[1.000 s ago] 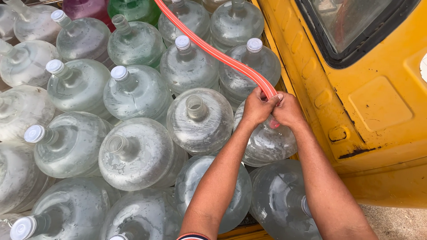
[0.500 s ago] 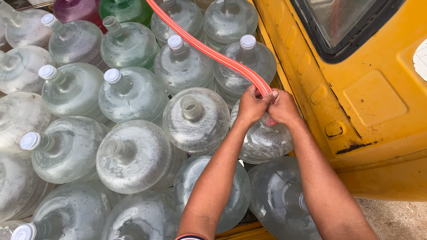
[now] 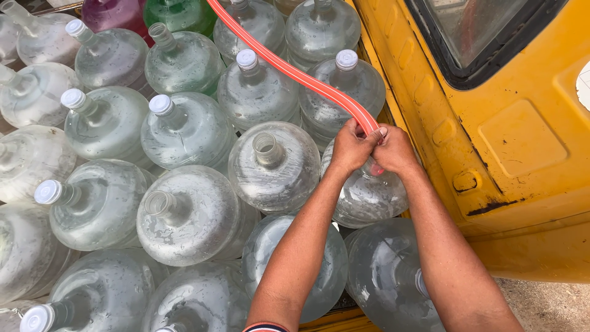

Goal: Filling large plastic water jugs with a hose in the bed of a yellow transport vehicle.

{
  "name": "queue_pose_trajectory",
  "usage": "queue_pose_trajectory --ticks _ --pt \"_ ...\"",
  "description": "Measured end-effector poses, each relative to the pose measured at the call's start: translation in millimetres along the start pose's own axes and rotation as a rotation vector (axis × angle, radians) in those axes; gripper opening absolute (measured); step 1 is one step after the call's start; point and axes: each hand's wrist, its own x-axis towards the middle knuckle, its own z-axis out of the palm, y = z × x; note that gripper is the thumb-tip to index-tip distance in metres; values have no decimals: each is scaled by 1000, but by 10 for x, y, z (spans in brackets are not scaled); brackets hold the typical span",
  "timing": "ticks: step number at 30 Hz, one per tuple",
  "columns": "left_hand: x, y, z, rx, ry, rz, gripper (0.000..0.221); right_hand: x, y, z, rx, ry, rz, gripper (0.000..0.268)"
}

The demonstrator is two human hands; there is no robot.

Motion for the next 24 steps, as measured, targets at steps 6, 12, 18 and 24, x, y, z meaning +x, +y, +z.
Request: queue_pose_trajectory --ticks 6,12,18,24 --pt "15 -47 10 11 12 15 39 21 72 8 -10 2 -22 23" --pt "-8 0 -4 52 22 -2 38 -1 6 12 21 -10 24 22" --pt "-17 26 -3 54 17 -9 39 56 142 22 25 2 -51 22" --pt "-18 48 -13 65 16 -10 39 44 105 19 -4 -2 -7 22"
